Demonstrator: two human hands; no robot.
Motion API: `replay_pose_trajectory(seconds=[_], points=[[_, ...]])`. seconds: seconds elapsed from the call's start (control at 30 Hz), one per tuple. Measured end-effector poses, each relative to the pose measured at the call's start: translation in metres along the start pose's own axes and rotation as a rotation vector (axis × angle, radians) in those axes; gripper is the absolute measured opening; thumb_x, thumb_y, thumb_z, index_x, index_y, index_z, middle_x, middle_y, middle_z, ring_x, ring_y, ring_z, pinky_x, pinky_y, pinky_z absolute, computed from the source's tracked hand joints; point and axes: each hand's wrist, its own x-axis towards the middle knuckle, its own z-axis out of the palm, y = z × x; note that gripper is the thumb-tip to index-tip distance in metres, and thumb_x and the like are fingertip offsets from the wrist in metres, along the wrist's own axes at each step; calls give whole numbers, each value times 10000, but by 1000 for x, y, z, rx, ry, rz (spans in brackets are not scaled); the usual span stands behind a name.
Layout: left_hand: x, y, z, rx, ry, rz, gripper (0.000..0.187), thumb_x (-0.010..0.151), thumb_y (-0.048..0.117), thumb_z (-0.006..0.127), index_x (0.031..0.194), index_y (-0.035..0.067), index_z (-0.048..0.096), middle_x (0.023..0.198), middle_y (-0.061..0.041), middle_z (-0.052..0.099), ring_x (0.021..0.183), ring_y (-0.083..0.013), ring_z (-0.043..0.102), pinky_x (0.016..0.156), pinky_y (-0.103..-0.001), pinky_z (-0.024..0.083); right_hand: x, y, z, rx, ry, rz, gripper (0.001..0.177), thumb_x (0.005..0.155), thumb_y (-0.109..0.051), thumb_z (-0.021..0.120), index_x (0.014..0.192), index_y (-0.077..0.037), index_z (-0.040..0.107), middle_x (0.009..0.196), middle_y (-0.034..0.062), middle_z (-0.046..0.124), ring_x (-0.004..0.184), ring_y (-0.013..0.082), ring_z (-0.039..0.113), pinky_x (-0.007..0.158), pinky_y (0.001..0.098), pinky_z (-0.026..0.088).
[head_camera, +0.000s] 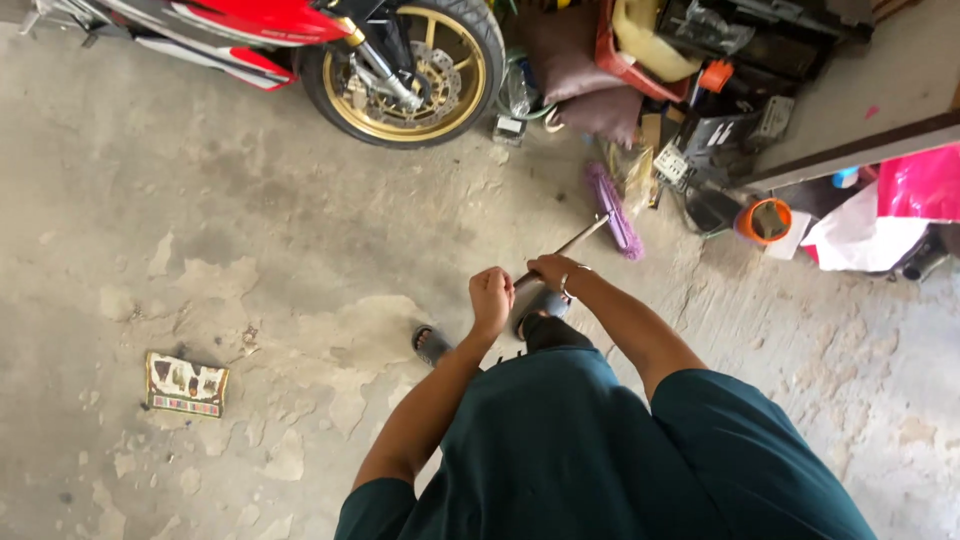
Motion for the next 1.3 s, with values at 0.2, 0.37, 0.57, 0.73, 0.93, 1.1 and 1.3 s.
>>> replay_pose_trajectory(seconds=[0.2, 0.37, 0.57, 0.73, 0.93, 1.1, 1.3], points=[[-13, 53, -91, 153, -123, 41, 401, 947, 130, 431, 571, 40, 538, 475, -35, 488, 363, -118, 433, 358, -286, 309, 38, -82, 66, 85, 270, 23, 161, 863, -168, 704, 1006, -136, 639, 923, 170, 701, 942, 408, 676, 761, 504, 515], [-28, 87, -206, 267, -117, 15, 394, 929, 138, 475, 552, 43, 538, 460, -26, 480, 370, -104, 422, 359, -282, 291, 81, -200, 121, 191, 397, 78, 134, 913, -191, 700, 1010, -132, 630, 967, 155, 675, 921, 408, 666, 771, 498, 511], [-50, 181, -329, 448, -89, 11, 381, 913, 158, 484, 557, 40, 554, 458, -23, 476, 379, -106, 435, 374, -293, 300, 171, -342, 145, 275, 503, -69, 152, 915, -210, 706, 1001, -110, 630, 970, 140, 671, 911, 386, 667, 777, 471, 526], [-87, 256, -348, 559, -2, 68, 357, 888, 138, 484, 557, 22, 548, 461, -34, 455, 398, -113, 449, 397, -287, 318, 178, -435, 114, 369, 529, -184, 157, 920, -212, 693, 1037, -122, 639, 970, 106, 688, 886, 353, 681, 743, 446, 532], [-100, 279, -358, 451, -30, 130, 324, 878, 101, 466, 579, 6, 542, 494, -34, 465, 424, -109, 444, 409, -279, 321, 159, -483, 52, 177, 306, -141, 212, 942, -329, 661, 1082, -171, 640, 992, 94, 707, 971, 350, 687, 767, 506, 508], [-98, 305, -327, 386, -70, 137, 334, 917, 75, 426, 623, -2, 566, 474, -36, 463, 384, -99, 389, 374, -276, 269, 146, -463, 8, -4, 190, -181, 193, 958, -312, 643, 1079, -164, 616, 1024, 100, 715, 995, 357, 690, 798, 505, 523], [-67, 221, -301, 184, 32, 192, 307, 914, 76, 406, 663, 34, 578, 531, -33, 507, 406, -84, 405, 362, -259, 319, 140, -365, -13, -155, 86, -242, 196, 977, -329, 632, 1090, -169, 625, 972, 137, 682, 927, 384, 672, 756, 527, 510]])
